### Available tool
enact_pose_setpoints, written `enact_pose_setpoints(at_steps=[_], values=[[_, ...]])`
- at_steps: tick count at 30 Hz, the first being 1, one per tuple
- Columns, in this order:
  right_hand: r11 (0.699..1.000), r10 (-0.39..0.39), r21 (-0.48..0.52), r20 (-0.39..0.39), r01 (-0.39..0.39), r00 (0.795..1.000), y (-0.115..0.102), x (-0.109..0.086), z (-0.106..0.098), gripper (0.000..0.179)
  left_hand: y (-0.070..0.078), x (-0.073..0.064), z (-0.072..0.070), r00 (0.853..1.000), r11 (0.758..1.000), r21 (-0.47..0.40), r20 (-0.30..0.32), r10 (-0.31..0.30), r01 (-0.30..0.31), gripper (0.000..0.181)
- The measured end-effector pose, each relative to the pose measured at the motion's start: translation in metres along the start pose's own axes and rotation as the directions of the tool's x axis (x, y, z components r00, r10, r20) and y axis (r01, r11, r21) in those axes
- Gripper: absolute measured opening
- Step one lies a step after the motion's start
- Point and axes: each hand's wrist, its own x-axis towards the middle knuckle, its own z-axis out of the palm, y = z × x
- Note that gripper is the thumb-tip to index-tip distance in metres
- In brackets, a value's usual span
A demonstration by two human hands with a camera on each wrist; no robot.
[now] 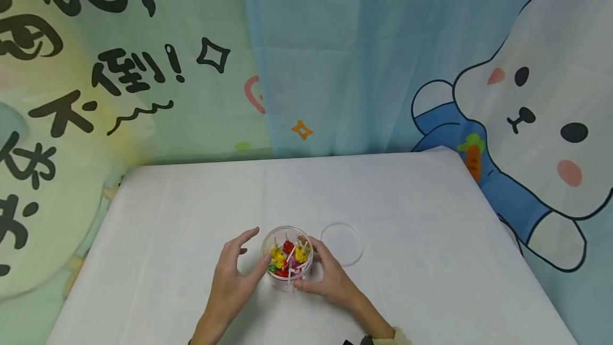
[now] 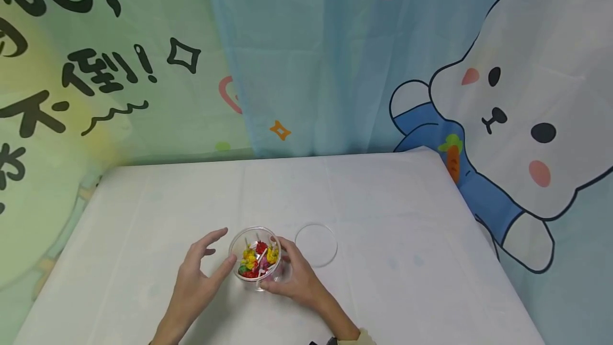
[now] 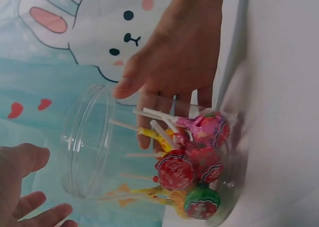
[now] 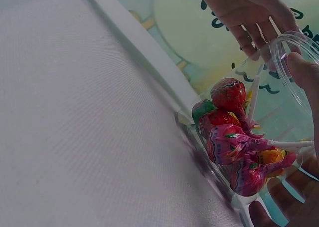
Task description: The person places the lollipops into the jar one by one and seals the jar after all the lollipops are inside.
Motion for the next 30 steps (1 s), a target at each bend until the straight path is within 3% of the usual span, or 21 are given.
enact_pose_setpoints(at_steps=[8,18,24,28,30], values=[[1.000,-0.026,-0.005,0.009,0.026,1.000,0.002,0.000,-0.001,0.086,0.000,-0.005,0.004,0.999,1.000,-0.017,0.038,-0.004,0.005,0.060],[0.998,-0.054,0.013,0.036,0.054,0.998,0.002,0.001,-0.002,0.084,-0.014,-0.011,0.008,0.986,0.981,-0.179,0.161,-0.041,0.070,0.077],[0.999,-0.035,-0.029,0.024,0.036,0.999,-0.001,0.000,-0.005,0.087,-0.038,-0.010,0.013,0.970,0.967,-0.257,0.236,0.060,0.003,0.091],[0.992,-0.030,-0.121,0.011,0.031,0.999,-0.002,-0.002,-0.016,0.097,-0.050,-0.010,0.017,0.951,0.952,-0.306,0.287,0.115,-0.022,0.101],[0.979,-0.065,-0.196,-0.006,0.063,0.998,0.000,-0.004,-0.027,0.101,-0.053,-0.011,0.018,0.945,0.946,-0.323,0.303,0.121,-0.018,0.103]])
